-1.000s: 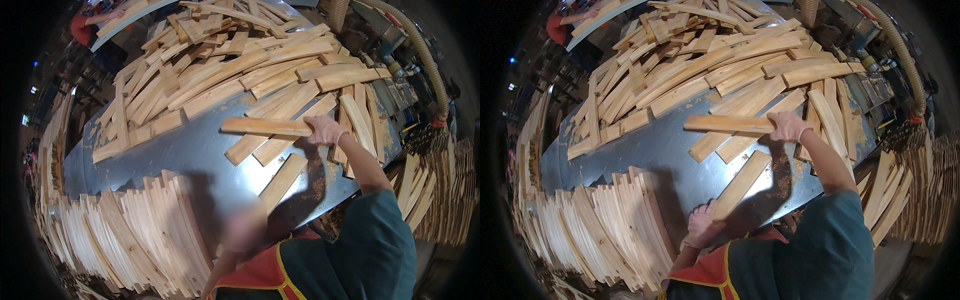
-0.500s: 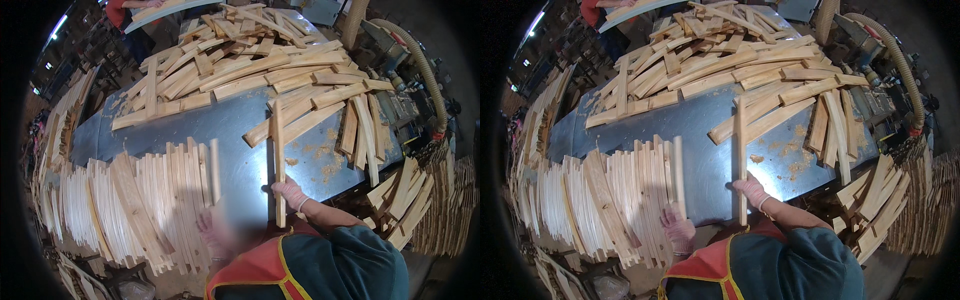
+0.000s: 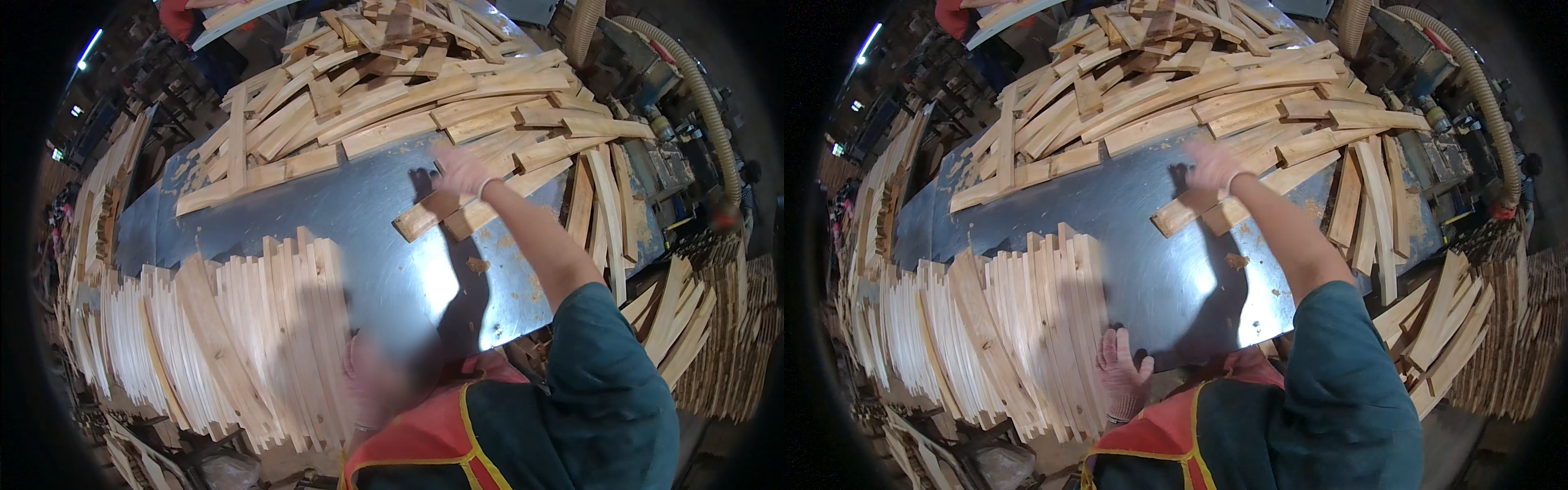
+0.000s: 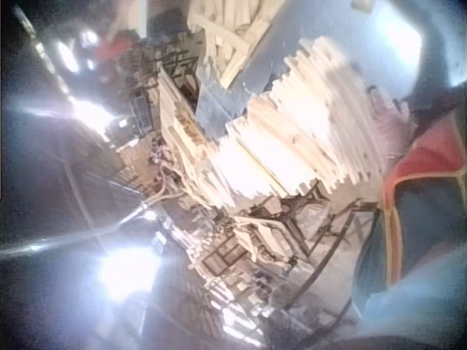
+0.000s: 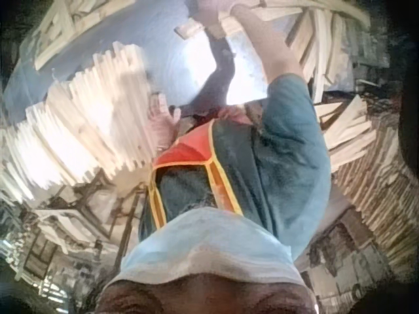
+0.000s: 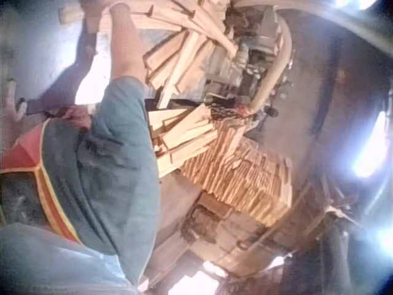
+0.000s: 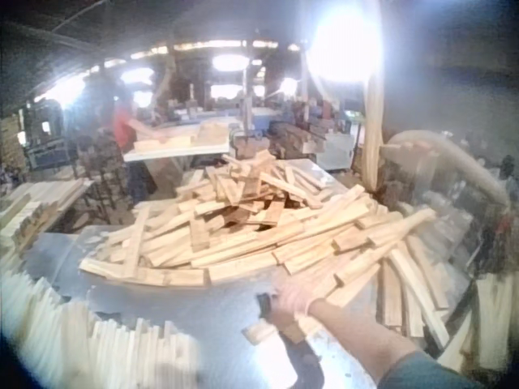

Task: The person repeatedly picks up individual wooden planks from a large pile on a metal table and places them into a neat, vertical stack. The person handles the planks one at a time, organizing them from a disordered pile into an orderly arrangement.

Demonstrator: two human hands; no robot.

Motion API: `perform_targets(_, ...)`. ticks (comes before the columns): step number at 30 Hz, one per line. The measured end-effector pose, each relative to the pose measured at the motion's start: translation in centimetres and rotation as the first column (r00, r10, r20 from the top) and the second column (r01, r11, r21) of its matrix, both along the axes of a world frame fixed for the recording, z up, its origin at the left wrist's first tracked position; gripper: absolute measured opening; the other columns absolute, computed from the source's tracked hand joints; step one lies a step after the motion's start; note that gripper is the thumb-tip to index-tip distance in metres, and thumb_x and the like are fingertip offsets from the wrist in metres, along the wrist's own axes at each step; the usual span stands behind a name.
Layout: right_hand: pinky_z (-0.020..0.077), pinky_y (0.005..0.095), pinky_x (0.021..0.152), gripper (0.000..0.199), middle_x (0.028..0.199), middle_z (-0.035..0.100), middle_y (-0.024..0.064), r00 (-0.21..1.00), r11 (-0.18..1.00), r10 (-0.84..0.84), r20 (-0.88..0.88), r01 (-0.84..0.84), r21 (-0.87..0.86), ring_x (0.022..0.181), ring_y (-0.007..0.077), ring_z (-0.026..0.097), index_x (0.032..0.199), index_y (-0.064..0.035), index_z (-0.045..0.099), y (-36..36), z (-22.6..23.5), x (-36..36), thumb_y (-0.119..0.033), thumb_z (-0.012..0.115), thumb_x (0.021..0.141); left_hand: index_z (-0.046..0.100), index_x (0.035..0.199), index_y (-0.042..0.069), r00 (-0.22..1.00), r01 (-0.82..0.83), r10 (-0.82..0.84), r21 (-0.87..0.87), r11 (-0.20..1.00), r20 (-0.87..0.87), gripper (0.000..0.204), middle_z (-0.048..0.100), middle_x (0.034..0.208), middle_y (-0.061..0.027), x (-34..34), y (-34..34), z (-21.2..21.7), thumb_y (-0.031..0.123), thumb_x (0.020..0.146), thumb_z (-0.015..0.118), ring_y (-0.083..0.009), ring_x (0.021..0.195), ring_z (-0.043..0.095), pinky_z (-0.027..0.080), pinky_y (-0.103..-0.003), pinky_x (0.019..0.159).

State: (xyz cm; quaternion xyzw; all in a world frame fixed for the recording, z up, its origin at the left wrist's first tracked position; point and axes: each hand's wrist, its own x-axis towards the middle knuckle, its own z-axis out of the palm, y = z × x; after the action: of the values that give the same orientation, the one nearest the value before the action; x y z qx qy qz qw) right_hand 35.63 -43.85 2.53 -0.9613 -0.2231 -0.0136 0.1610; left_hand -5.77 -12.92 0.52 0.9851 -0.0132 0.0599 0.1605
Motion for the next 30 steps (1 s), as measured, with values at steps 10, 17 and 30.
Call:
perform_targets(10, 0.047, 0.0452, 0.099, 0.042, 0.112, 0.069, 0.0026, 0.956, 0.947, 0.292, 0.038, -0.283, -0.155, 0.114, 0.0293, 0.062, 0.124, -0.0248, 0.071, 0.8, 0.0, -14.4, -0.035, 0.078, 0.083, 0.055, 0.147, 0.005, 0.994, 0.106, -0.109, 0.082, 0.991, 0.026, 0.078, 0.051, 0.151, -0.0167, 7.8, -4.5, 1.7, 0.036, 0.081, 0.081, -0.0436, 0.141, 0.047, 0.039, -0.06, 0.118)
perform_targets(17, 0.055, 0.0314, 0.079, 0.036, 0.099, 0.073, 0.0073, 0.717, 0.431, -0.403, -0.569, 0.697, 0.573, 0.088, 0.0169, 0.066, 0.122, -0.0022, 0.072, -14.6, -2.8, -17.3, -0.019, 0.078, 0.091, 0.044, 0.156, 0.007, 0.948, 0.281, -0.275, 0.014, 0.96, -0.161, 0.098, 0.047, 0.153, -0.0159, 13.6, -9.2, 0.1, 0.044, 0.076, 0.086, -0.0369, 0.144, 0.045, 0.039, -0.056, 0.117)
perform_targets(30, 0.0565, 0.0355, 0.085, 0.073, 0.111, 0.074, 0.013, 0.556, 0.621, -0.063, -0.829, 0.672, 0.404, 0.091, 0.0227, 0.068, 0.143, -0.0003, 0.057, 0.5, -5.7, -21.0, -0.047, 0.078, 0.091, 0.04, 0.16, 0.004, 0.836, 0.153, -0.306, -0.343, 0.927, -0.455, 0.084, 0.058, 0.146, -0.0271, 6.8, -6.7, 0.1, 0.028, 0.088, 0.074, -0.0485, 0.13, 0.059, 0.049, -0.052, 0.111)
